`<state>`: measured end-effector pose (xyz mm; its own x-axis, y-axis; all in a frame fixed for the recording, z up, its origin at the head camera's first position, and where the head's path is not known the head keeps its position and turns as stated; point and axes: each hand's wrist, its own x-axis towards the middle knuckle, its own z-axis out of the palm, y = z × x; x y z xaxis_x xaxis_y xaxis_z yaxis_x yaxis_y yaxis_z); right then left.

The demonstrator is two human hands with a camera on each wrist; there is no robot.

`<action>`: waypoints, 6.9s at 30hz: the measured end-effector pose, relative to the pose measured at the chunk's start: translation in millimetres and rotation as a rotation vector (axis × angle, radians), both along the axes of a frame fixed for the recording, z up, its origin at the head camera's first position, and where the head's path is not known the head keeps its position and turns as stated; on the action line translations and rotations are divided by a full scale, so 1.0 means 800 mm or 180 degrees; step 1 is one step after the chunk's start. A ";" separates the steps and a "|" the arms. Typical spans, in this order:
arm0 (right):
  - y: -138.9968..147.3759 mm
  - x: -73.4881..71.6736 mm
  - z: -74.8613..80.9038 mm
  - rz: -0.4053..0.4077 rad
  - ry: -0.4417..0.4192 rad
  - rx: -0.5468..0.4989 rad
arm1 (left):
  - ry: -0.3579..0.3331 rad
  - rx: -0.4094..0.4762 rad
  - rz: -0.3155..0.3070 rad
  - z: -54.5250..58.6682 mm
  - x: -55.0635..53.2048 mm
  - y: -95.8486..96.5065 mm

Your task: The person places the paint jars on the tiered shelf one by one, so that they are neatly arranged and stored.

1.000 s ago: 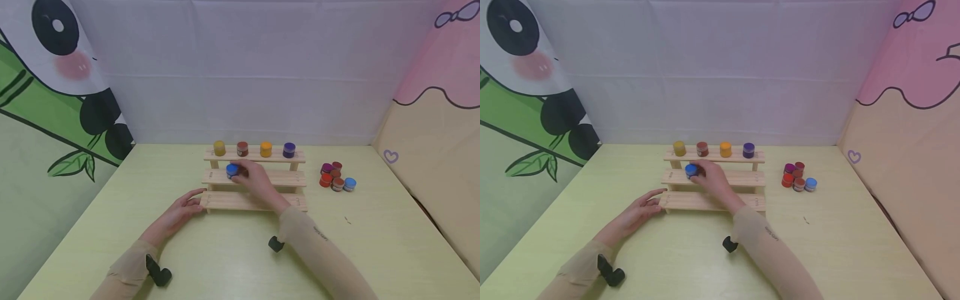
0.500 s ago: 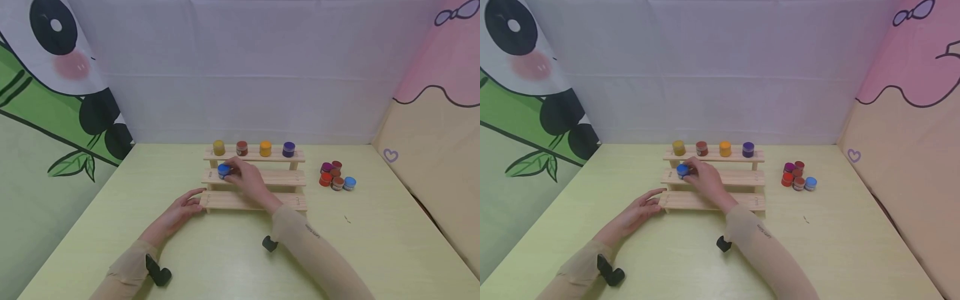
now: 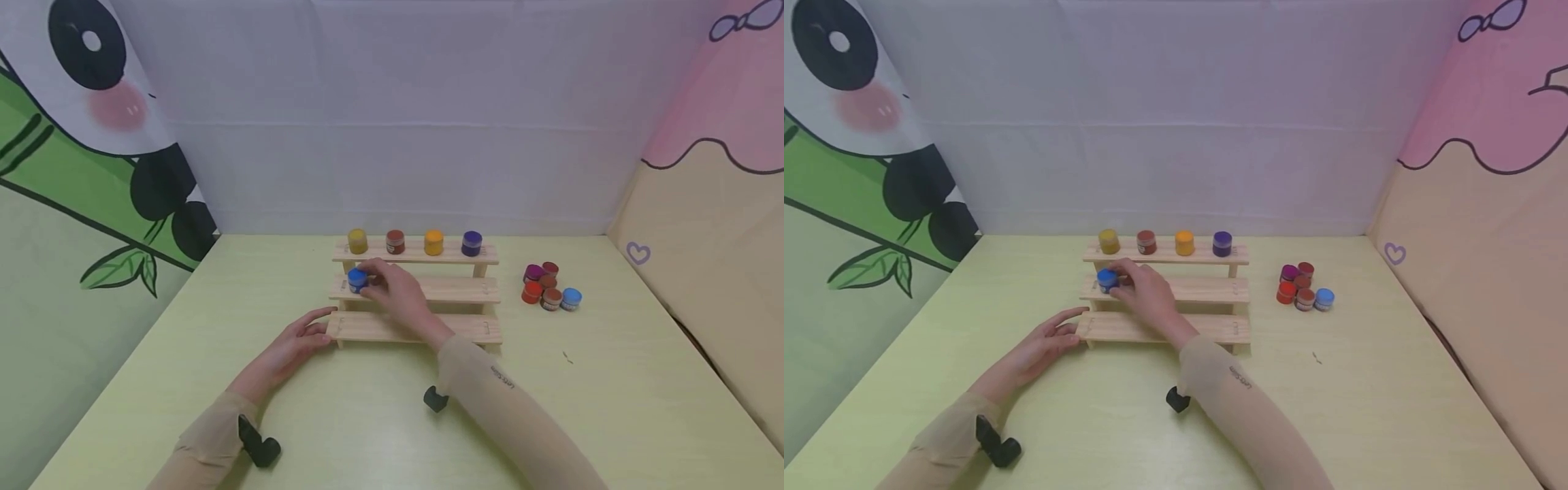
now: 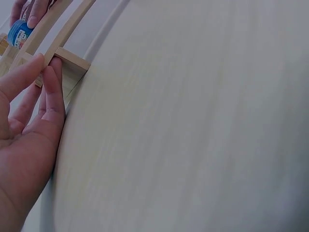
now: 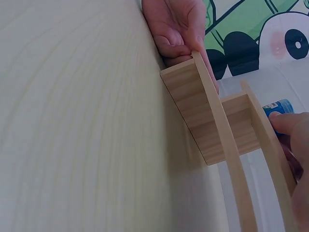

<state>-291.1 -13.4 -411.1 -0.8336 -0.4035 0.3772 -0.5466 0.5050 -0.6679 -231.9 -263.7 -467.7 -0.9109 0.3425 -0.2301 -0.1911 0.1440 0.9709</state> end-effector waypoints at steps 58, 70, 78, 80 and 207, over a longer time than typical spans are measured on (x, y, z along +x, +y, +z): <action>-0.005 0.002 0.002 -0.0221 -0.0349 -0.0022 | -0.0052 -0.0036 0.0028 0.004 0.001 0.001; -0.001 0.003 0.007 -0.0096 -0.0467 -0.0119 | -0.0014 -0.0059 0.0042 0.003 -0.001 0.001; 0.014 0.014 0.016 0.0176 -0.0800 -0.0471 | 0.0017 -0.0062 -0.0001 0.001 0.000 0.000; 0.018 0.019 0.018 0.0172 -0.0766 -0.0508 | 0.0024 -0.0048 0.0000 0.000 0.000 0.000; 0.347 -0.017 -0.053 -0.1062 0.0215 0.0227 | 0.0025 -0.0060 0.0035 -0.001 0.002 0.002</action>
